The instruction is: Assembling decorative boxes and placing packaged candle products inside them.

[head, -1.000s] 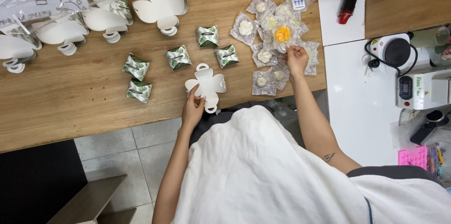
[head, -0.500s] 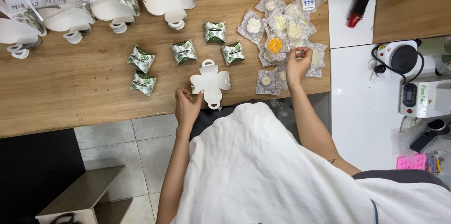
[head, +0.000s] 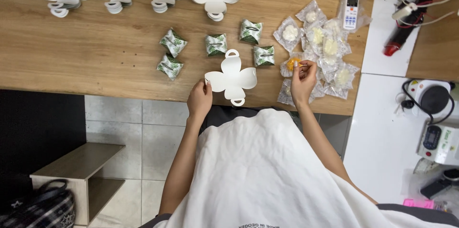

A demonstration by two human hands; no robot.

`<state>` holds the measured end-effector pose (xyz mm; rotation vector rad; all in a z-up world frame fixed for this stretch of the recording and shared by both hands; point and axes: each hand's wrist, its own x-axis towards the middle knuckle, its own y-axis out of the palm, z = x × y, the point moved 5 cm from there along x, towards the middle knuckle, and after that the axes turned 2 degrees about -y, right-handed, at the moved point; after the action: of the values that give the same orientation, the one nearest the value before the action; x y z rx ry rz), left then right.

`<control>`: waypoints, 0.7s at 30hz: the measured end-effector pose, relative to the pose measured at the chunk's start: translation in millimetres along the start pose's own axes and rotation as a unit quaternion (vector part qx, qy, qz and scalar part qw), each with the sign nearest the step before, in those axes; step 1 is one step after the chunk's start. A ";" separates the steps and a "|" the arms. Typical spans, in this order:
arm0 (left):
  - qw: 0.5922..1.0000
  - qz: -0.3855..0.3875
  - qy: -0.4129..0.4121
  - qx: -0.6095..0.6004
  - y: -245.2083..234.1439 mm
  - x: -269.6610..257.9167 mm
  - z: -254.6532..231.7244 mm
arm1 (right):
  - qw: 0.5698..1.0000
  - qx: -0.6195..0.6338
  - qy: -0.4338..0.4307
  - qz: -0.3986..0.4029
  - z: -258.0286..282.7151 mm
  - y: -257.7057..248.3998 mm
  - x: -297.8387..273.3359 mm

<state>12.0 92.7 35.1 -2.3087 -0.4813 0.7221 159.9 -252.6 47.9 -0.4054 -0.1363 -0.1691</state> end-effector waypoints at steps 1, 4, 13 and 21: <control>1.000 -0.017 -0.018 -0.017 -15.5 -5.3 -0.8 | 1.000 -0.001 -0.011 0.017 1.6 5.4 -0.1; 0.994 -0.090 -0.036 -0.056 -60.3 -9.3 13.6 | 0.998 0.003 -0.022 0.056 4.7 26.0 1.1; 0.968 -0.225 -0.050 -0.096 -126.6 6.0 52.7 | 0.940 -0.233 -0.144 0.203 60.9 66.5 18.7; 0.988 -0.138 -0.074 -0.006 -79.2 26.1 57.2 | 0.905 -0.297 -0.108 0.284 60.0 71.9 30.4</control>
<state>-13.8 190.1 44.0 -2.1490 -0.8552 0.7563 197.3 -167.5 80.2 -1.0557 -0.1779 0.4287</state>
